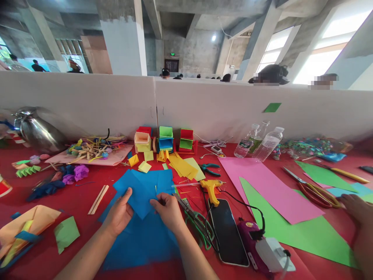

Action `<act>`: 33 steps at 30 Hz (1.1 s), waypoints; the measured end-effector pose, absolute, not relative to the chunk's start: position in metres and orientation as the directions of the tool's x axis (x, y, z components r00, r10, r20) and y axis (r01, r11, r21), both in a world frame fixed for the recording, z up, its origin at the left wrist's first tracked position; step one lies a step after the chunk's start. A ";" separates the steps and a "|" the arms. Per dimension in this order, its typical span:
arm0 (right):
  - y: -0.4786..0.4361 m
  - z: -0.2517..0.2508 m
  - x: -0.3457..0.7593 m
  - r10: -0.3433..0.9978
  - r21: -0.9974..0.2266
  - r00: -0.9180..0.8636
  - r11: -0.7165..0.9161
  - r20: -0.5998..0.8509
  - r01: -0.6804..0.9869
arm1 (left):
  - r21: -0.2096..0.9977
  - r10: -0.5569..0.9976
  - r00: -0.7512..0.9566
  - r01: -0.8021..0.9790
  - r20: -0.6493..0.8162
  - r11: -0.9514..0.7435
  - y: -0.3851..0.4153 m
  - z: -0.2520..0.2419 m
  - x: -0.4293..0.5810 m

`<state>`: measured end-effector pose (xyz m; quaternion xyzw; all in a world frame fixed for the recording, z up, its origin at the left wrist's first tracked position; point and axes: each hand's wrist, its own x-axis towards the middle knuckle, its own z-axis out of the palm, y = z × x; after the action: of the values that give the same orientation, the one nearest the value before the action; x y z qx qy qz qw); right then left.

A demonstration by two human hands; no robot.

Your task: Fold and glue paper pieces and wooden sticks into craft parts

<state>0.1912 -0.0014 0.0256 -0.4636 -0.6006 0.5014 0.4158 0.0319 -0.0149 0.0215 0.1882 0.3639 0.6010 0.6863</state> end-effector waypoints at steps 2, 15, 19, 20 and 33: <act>0.000 0.025 0.192 0.984 -0.991 -0.171 0.066 0.046 0.116 | 0.701 0.965 -0.008 -0.690 -0.260 0.183 -0.014 0.020 0.031; -0.001 0.029 0.191 0.993 -0.998 -0.104 0.061 0.060 0.006 | 0.823 0.942 -0.154 -0.541 -0.298 0.171 -0.015 0.012 0.039; -0.001 0.029 0.192 0.992 -0.999 -0.120 0.037 0.037 -0.002 | 0.818 0.953 -0.104 -0.545 -0.283 0.184 -0.013 0.015 0.034; 0.000 0.030 0.194 0.994 -0.999 -0.106 0.037 0.038 -0.010 | 0.819 0.956 -0.093 -0.543 -0.279 0.187 -0.012 0.016 0.031; -0.007 0.034 0.182 0.995 -0.980 -0.093 0.021 0.040 -0.200 | 0.793 0.929 -0.202 -0.593 -0.310 0.136 -0.021 0.011 0.051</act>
<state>0.1816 -0.0066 0.0336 -0.4151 -0.4786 0.5634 0.5304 0.0508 -0.0211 0.0111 0.1861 0.4510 0.6305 0.6037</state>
